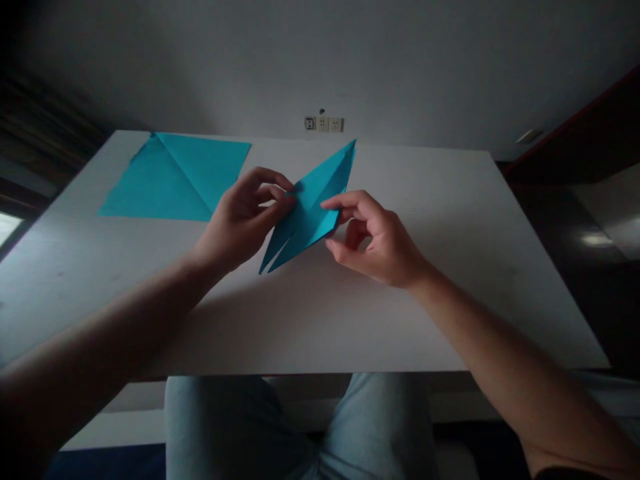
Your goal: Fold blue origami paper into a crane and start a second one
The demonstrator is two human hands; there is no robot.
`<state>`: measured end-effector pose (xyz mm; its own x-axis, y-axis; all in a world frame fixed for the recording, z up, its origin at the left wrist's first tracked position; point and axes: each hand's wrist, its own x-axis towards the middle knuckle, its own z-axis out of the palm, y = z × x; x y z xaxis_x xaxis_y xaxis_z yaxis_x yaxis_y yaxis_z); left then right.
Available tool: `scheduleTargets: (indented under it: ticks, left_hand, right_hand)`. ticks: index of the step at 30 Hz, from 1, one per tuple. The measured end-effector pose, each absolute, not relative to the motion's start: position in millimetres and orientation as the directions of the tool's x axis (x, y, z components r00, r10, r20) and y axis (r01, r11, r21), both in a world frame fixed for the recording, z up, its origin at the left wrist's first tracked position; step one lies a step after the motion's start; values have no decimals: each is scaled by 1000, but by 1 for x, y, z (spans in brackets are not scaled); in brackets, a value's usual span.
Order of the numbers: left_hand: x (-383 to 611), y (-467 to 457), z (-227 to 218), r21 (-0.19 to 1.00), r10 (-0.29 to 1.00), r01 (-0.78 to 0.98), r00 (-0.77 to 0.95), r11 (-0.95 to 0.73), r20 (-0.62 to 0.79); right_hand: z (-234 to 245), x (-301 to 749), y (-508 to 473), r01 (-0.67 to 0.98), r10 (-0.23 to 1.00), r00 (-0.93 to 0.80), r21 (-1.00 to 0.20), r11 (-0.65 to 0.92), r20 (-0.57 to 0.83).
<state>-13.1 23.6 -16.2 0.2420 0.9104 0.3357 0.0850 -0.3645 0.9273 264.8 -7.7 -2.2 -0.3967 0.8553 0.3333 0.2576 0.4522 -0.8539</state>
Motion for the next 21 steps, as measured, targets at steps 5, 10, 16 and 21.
scheduleTargets:
  ticks: [5,10,16,21]
  left_hand:
    - [-23,32,-16,875,854,289,469,-388,225]
    - [-28,27,-6,767,769,411,619,-492,161]
    - [-28,27,-3,675,664,443,742,-589,93]
    - [-27,25,-7,619,638,441,759,-650,129]
  right_hand:
    - [7,275,4,398,682,-625,-595,698,380]
    - [5,281,12,362,608,-757,-621,695,239]
    - [8,287,14,382,598,-737,-538,752,313]
    - [5,283,14,345,520,-806,-488,801,282]
